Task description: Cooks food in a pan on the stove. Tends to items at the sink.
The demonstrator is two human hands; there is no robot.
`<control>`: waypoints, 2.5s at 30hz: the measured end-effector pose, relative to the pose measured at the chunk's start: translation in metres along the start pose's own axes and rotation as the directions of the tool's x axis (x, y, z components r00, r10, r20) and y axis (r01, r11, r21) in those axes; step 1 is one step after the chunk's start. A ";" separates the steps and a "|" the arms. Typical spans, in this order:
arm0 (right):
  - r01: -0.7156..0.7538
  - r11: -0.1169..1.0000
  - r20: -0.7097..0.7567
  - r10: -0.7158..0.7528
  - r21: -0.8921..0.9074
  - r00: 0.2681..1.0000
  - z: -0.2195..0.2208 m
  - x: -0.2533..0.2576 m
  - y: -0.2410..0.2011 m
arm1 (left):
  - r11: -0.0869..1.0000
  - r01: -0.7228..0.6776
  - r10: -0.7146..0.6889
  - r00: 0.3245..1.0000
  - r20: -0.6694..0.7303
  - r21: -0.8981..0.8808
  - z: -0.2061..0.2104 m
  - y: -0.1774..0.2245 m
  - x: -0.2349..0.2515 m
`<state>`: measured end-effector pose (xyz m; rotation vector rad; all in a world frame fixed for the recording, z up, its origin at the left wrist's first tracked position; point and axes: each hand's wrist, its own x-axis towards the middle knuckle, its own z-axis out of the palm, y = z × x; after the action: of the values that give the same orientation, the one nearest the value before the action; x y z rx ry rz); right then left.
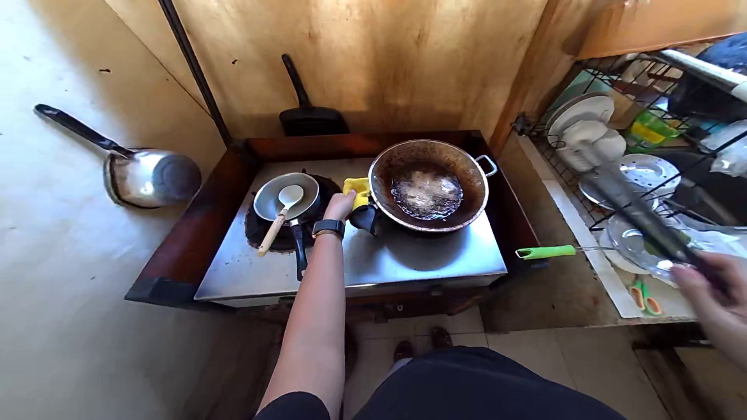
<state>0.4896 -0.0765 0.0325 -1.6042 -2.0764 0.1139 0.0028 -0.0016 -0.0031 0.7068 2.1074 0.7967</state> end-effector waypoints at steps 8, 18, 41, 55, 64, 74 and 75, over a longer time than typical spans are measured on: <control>0.426 0.876 0.366 -0.328 -0.227 0.871 0.096 0.089 -0.055 | 0.987 -0.069 0.069 0.998 -0.005 -0.143 0.015 -0.076 0.092; 0.636 0.720 0.602 -0.386 -0.277 0.699 0.154 0.141 -0.067 | 0.983 -0.065 0.064 0.998 -0.015 -0.172 0.018 -0.081 0.080; 0.580 0.758 0.620 -0.307 -0.299 0.722 0.149 0.155 -0.076 | 0.973 -0.071 0.080 0.996 0.033 -0.221 0.014 -0.083 0.074; 0.395 0.846 0.655 -0.074 -0.359 0.752 0.143 0.117 -0.199 | 0.946 -0.083 0.105 0.993 0.054 -0.312 0.016 -0.090 0.077; 0.357 0.825 0.627 -0.004 -0.438 0.779 0.198 0.109 -0.251 | 0.951 -0.124 0.152 0.985 0.078 -0.282 0.014 -0.095 0.083; 0.317 0.814 0.583 0.032 -0.486 0.812 0.211 0.112 -0.261 | 0.941 -0.154 0.196 0.974 0.113 -0.301 0.015 -0.100 0.079; 0.322 0.810 0.583 0.030 -0.491 0.812 0.210 0.111 -0.262 | 0.943 -0.155 0.196 0.974 0.115 -0.295 0.015 -0.099 0.079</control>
<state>0.1476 -0.0020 -0.0158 -1.8912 -2.9180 -0.1257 -0.0509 -0.0065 -0.1190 0.7774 1.7712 1.0894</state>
